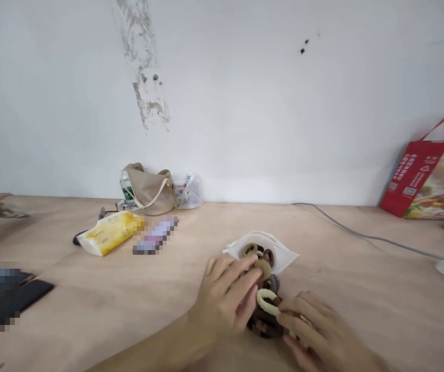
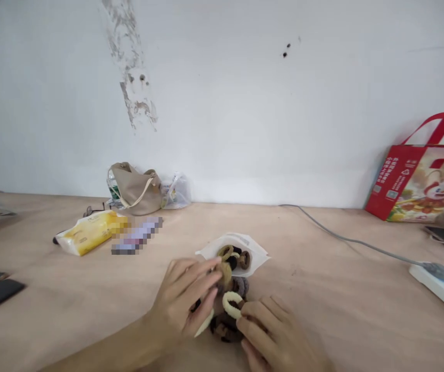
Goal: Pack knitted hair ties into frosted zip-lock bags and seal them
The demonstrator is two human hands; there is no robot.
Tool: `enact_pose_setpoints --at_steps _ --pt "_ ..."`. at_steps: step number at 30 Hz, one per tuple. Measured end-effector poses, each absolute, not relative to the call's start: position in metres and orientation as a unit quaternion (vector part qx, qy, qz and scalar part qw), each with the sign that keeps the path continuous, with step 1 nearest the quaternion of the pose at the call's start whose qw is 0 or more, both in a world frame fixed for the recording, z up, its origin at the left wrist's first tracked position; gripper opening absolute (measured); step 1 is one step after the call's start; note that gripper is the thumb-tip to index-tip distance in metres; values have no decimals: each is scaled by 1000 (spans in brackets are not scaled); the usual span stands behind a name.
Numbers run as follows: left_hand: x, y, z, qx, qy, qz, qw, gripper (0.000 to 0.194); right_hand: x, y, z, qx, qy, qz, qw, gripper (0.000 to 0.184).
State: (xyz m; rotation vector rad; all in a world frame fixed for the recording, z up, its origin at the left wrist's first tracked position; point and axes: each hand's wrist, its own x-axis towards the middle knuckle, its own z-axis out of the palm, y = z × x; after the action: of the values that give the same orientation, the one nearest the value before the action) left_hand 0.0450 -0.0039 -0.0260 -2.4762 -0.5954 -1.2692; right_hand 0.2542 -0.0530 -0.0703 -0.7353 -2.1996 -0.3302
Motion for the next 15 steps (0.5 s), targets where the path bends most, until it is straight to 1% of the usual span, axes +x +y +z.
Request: enact_pose_setpoints --at_steps 2,4,8,11,15 --pt "50 0 -22 -861 -256 -408 162 23 253 -51 -72 -297 -862 -136 388 25" --pt "50 0 -23 -865 -271 -392 158 22 253 -50 -73 -301 -860 -145 386 27" --pt "42 -14 -32 -883 -203 -404 126 17 258 -55 -72 -312 -855 -157 382 27" --pt "44 -24 -38 -915 -159 -353 113 13 267 -60 -76 -317 -858 -163 368 26" --pt "57 -24 -49 -930 -184 -293 128 19 281 -64 -89 -298 -880 -135 344 32"
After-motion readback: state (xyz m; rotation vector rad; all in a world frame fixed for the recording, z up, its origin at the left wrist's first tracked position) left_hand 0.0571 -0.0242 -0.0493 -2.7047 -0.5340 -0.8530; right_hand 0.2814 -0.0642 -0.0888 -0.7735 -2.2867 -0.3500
